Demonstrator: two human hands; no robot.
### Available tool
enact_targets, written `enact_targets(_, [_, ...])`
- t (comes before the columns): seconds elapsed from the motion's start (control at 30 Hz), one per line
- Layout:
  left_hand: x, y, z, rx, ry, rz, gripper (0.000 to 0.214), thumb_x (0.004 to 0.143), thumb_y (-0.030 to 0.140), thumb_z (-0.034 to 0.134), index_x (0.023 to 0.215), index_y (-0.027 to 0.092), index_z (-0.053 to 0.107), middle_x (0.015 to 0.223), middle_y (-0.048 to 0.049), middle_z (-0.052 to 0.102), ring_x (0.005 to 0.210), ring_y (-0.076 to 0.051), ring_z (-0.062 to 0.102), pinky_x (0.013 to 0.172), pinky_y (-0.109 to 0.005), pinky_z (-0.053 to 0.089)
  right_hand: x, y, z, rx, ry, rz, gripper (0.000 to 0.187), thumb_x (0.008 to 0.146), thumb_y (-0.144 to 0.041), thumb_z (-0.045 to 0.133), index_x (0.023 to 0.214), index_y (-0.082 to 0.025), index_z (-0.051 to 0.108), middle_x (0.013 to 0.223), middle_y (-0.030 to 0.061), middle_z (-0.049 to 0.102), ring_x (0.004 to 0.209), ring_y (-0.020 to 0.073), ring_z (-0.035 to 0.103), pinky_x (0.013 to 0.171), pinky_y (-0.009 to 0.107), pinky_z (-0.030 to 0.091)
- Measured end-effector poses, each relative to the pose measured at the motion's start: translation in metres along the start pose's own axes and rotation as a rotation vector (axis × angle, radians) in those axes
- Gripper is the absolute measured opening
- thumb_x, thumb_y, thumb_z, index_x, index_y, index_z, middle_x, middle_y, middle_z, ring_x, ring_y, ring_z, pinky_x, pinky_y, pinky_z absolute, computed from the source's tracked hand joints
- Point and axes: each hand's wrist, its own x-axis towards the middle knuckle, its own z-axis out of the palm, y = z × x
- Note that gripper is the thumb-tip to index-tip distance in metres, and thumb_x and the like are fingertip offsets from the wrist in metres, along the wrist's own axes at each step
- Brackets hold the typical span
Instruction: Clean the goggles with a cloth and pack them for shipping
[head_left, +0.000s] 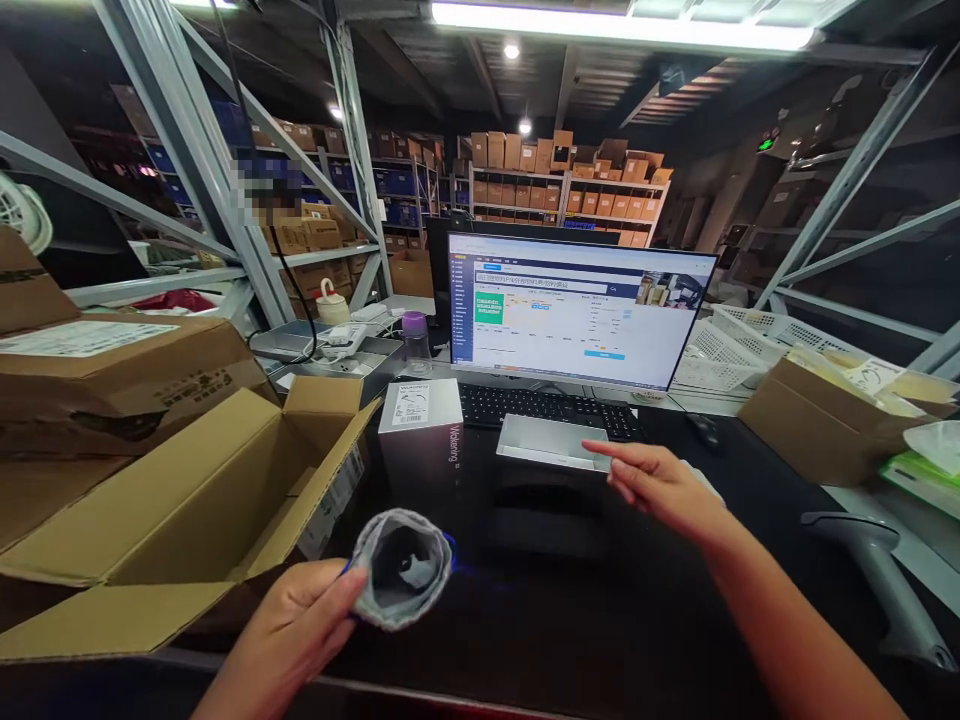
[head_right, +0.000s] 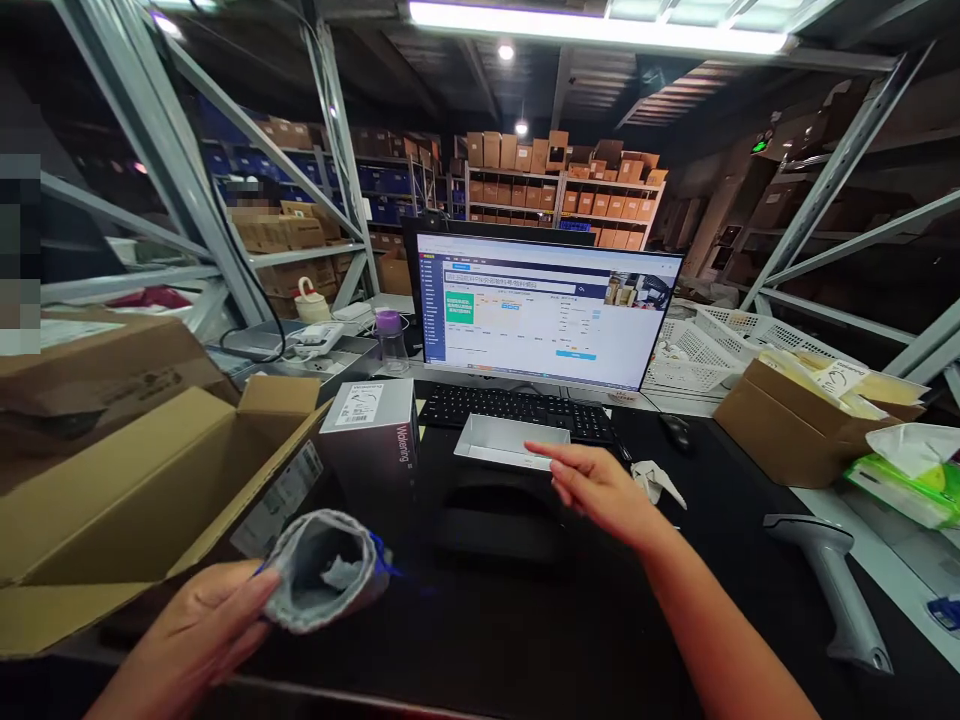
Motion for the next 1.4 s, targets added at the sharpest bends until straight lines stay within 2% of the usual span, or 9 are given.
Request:
enact_targets(0.3, [0.012, -0.001, 0.026, -0.012, -0.053, 0.029, 0.067, 0.07, 0.083, 0.054, 0.048, 0.022, 0.038, 0.035, 0.0056, 0.03, 0.034, -0.005, 0.021, 0.035, -0.019, 0.015, 0.001, -0.032, 0.111, -0.396, -0.104, -0.157, 0.082, 0.077, -0.028, 0.08, 0.149, -0.025, 0.041, 0.137, 0.0117, 0.056, 0.072, 0.0133, 0.065, 0.072, 0.03, 0.057])
enact_targets(0.4, [0.006, 0.001, 0.023, 0.009, -0.028, 0.033, 0.071, 0.068, 0.088, 0.051, 0.046, 0.022, 0.035, 0.035, 0.0041, 0.031, 0.034, -0.005, 0.022, 0.036, -0.02, 0.016, 0.024, -0.033, 0.122, -0.363, -0.145, -0.167, 0.056, 0.085, -0.018, 0.067, 0.139, -0.023, 0.054, 0.127, 0.0097, 0.063, 0.068, 0.0126, 0.065, 0.068, 0.028, 0.056])
enact_targets(0.53, [-0.006, 0.001, 0.005, 0.079, 0.04, 0.131, 0.073, 0.072, 0.088, 0.043, 0.044, 0.022, 0.035, 0.035, 0.0021, 0.032, 0.035, -0.007, 0.024, 0.037, -0.022, 0.018, 0.035, -0.028, 0.093, -0.108, -0.355, -0.002, 0.031, 0.096, -0.018, 0.048, 0.114, -0.021, 0.073, 0.071, -0.0025, 0.063, 0.046, 0.0071, 0.057, 0.048, 0.019, 0.045])
enact_targets(0.87, [0.006, -0.046, 0.01, 0.441, -0.12, 0.48, 0.067, 0.09, 0.075, 0.031, 0.051, 0.02, 0.034, 0.048, 0.0023, 0.037, 0.047, -0.011, 0.036, 0.049, -0.025, 0.028, -0.057, 0.029, -0.022, 0.383, 0.018, 0.479, 0.039, 0.08, -0.045, 0.077, 0.114, -0.025, 0.076, 0.062, 0.0021, 0.066, 0.035, 0.0036, 0.045, 0.038, 0.018, 0.029])
enact_targets(0.97, [0.014, -0.052, 0.037, 0.443, -0.081, 0.513, 0.051, 0.082, 0.068, 0.057, 0.066, 0.02, 0.05, 0.089, -0.0088, 0.067, 0.08, -0.021, 0.063, 0.07, -0.029, 0.05, -0.073, 0.036, -0.021, 0.633, 0.23, 0.499, 0.029, 0.076, -0.04, 0.083, 0.101, -0.027, 0.077, 0.053, -0.0034, 0.058, 0.031, -0.0002, 0.035, 0.035, 0.014, 0.025])
enact_targets(1.07, [0.015, -0.053, 0.061, 0.537, -0.141, 0.47, 0.033, 0.068, 0.036, 0.081, 0.083, 0.021, 0.056, 0.147, -0.0156, 0.047, 0.129, -0.032, 0.052, 0.101, -0.042, 0.049, -0.069, 0.037, -0.012, 0.719, 0.483, 0.407, 0.024, 0.07, -0.038, 0.087, 0.086, -0.025, 0.076, 0.065, 0.0002, 0.067, 0.046, 0.0049, 0.055, 0.046, 0.015, 0.046])
enact_targets(1.23, [0.013, -0.057, 0.085, 0.672, -0.195, 0.538, 0.027, 0.069, 0.015, 0.074, 0.081, 0.022, 0.052, 0.152, -0.0135, 0.043, 0.129, -0.031, 0.056, 0.1, -0.043, 0.053, -0.062, 0.007, 0.032, 0.102, 0.192, 0.101, 0.052, 0.082, -0.045, 0.074, 0.129, -0.024, 0.064, 0.131, 0.0134, 0.066, 0.116, 0.0276, 0.065, 0.1, 0.042, 0.053])
enact_targets(1.33, [0.008, -0.06, 0.091, 0.718, -0.093, 0.65, 0.02, 0.071, 0.012, 0.068, 0.079, 0.022, 0.052, 0.147, -0.0135, 0.049, 0.121, -0.03, 0.062, 0.094, -0.041, 0.057, -0.061, -0.005, 0.081, -0.533, -0.12, -0.185, 0.101, 0.069, -0.04, 0.086, 0.153, -0.015, 0.037, 0.151, 0.0212, 0.046, 0.131, 0.0378, 0.052, 0.105, 0.049, 0.049])
enact_targets(1.4, [0.004, -0.063, 0.093, 0.72, -0.039, 0.69, 0.022, 0.068, 0.007, 0.063, 0.077, 0.022, 0.05, 0.144, -0.0125, 0.051, 0.119, -0.029, 0.063, 0.09, -0.038, 0.059, -0.057, 0.0, 0.116, -0.845, -0.191, -0.391, 0.091, 0.076, -0.032, 0.079, 0.151, -0.004, 0.036, 0.143, 0.0254, 0.053, 0.123, 0.0391, 0.057, 0.099, 0.051, 0.052])
